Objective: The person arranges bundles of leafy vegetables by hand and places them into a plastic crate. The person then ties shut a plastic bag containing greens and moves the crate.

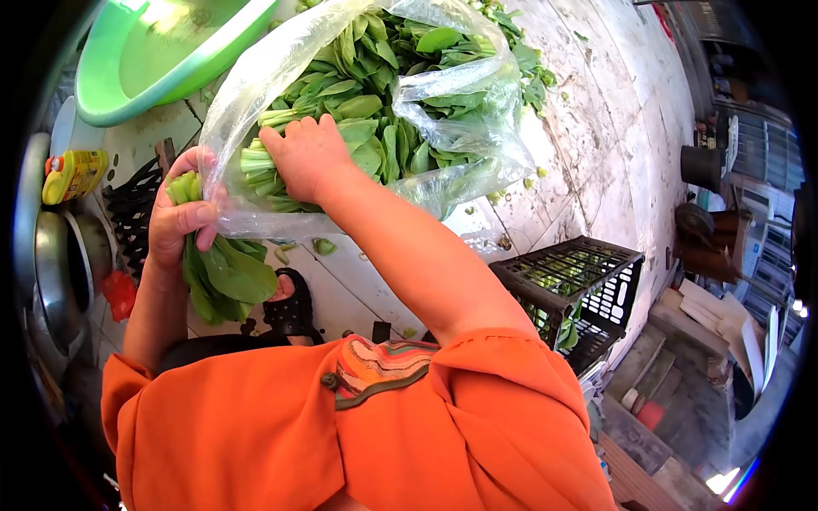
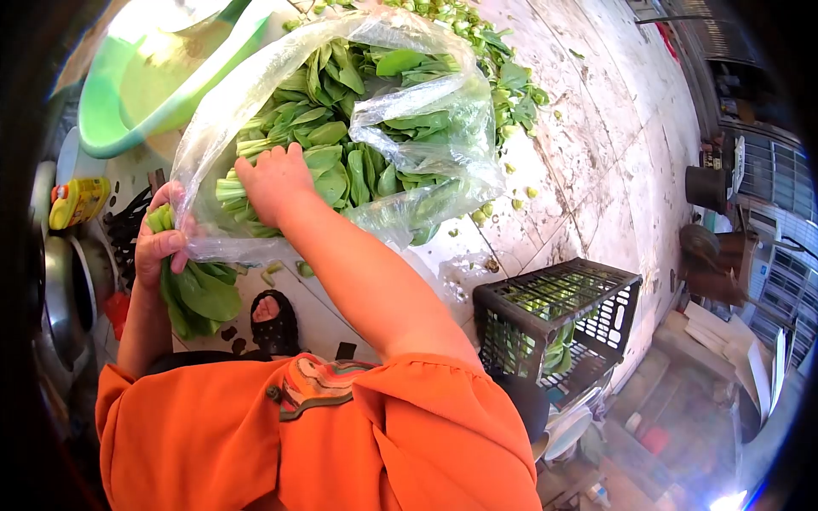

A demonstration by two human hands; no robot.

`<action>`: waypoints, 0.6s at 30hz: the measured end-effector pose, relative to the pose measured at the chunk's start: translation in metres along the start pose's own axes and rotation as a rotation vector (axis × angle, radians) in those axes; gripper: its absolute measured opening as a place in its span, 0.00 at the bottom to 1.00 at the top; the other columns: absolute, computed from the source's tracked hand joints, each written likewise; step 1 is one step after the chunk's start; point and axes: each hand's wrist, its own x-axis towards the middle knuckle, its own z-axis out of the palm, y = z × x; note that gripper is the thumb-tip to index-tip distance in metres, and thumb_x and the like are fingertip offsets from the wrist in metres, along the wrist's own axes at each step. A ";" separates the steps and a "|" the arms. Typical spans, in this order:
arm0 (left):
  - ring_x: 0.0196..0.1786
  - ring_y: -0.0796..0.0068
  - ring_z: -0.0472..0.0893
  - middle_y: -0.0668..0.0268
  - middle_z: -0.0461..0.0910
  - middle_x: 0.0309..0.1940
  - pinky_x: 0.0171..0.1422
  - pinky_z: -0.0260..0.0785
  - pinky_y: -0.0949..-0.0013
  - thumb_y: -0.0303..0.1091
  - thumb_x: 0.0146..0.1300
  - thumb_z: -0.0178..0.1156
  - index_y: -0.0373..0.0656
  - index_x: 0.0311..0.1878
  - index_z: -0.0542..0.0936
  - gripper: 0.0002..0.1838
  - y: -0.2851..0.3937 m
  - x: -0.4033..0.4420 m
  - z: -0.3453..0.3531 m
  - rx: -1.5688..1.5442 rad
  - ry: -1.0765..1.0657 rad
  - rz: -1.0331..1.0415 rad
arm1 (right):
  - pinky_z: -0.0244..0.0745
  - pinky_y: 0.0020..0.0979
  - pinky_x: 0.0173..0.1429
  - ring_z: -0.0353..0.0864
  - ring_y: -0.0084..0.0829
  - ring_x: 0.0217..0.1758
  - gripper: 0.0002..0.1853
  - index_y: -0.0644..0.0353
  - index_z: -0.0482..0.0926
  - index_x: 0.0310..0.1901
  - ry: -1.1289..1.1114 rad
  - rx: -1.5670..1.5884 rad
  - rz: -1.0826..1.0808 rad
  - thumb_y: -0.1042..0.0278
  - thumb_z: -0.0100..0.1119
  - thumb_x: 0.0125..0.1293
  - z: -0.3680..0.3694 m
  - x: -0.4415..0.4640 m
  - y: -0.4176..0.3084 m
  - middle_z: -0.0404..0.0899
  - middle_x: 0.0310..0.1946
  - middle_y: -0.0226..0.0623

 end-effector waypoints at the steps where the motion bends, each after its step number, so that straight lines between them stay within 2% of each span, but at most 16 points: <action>1: 0.13 0.80 0.68 0.62 0.77 0.27 0.20 0.60 0.80 0.24 0.48 0.67 0.37 0.60 0.69 0.33 -0.001 0.000 0.000 -0.032 0.009 -0.007 | 0.66 0.43 0.54 0.79 0.40 0.51 0.26 0.48 0.72 0.56 0.030 -0.035 0.010 0.66 0.65 0.54 0.006 0.001 -0.001 0.80 0.43 0.37; 4: 0.12 0.82 0.67 0.64 0.76 0.25 0.20 0.62 0.79 0.25 0.51 0.68 0.41 0.59 0.67 0.31 0.002 0.003 0.003 -0.008 -0.025 -0.010 | 0.65 0.43 0.55 0.77 0.40 0.51 0.28 0.47 0.71 0.59 0.081 -0.061 0.014 0.66 0.64 0.54 0.018 0.005 -0.003 0.80 0.45 0.38; 8: 0.13 0.82 0.68 0.62 0.77 0.27 0.22 0.63 0.79 0.23 0.52 0.65 0.41 0.60 0.67 0.30 -0.003 0.008 0.008 -0.099 -0.070 -0.010 | 0.62 0.43 0.58 0.74 0.40 0.55 0.30 0.45 0.68 0.63 0.090 -0.019 -0.004 0.66 0.62 0.56 0.027 -0.002 0.006 0.78 0.48 0.39; 9: 0.15 0.82 0.68 0.62 0.78 0.28 0.21 0.60 0.81 0.23 0.51 0.65 0.39 0.57 0.70 0.28 -0.002 0.008 0.012 -0.129 -0.043 0.000 | 0.60 0.43 0.59 0.73 0.40 0.56 0.31 0.46 0.67 0.64 0.071 0.001 -0.005 0.65 0.61 0.56 0.025 -0.002 0.007 0.77 0.49 0.40; 14: 0.16 0.81 0.69 0.63 0.78 0.29 0.23 0.63 0.79 0.22 0.52 0.65 0.40 0.56 0.71 0.26 -0.002 0.006 0.012 -0.142 -0.048 -0.014 | 0.60 0.43 0.59 0.73 0.39 0.56 0.35 0.45 0.66 0.67 0.121 -0.094 0.004 0.63 0.64 0.55 0.026 -0.003 -0.004 0.76 0.50 0.38; 16: 0.15 0.83 0.69 0.65 0.77 0.30 0.23 0.64 0.80 0.24 0.55 0.64 0.41 0.60 0.70 0.28 -0.007 0.006 0.014 -0.150 -0.044 0.003 | 0.56 0.46 0.69 0.70 0.38 0.62 0.34 0.43 0.61 0.73 -0.099 -0.058 0.049 0.61 0.57 0.64 0.000 -0.012 -0.010 0.74 0.58 0.38; 18: 0.16 0.83 0.69 0.65 0.78 0.31 0.24 0.64 0.80 0.25 0.55 0.65 0.41 0.60 0.70 0.28 -0.008 0.007 0.012 -0.136 -0.051 0.007 | 0.54 0.48 0.71 0.68 0.39 0.65 0.37 0.43 0.59 0.74 -0.104 -0.042 0.037 0.59 0.59 0.63 -0.009 -0.018 -0.012 0.72 0.60 0.40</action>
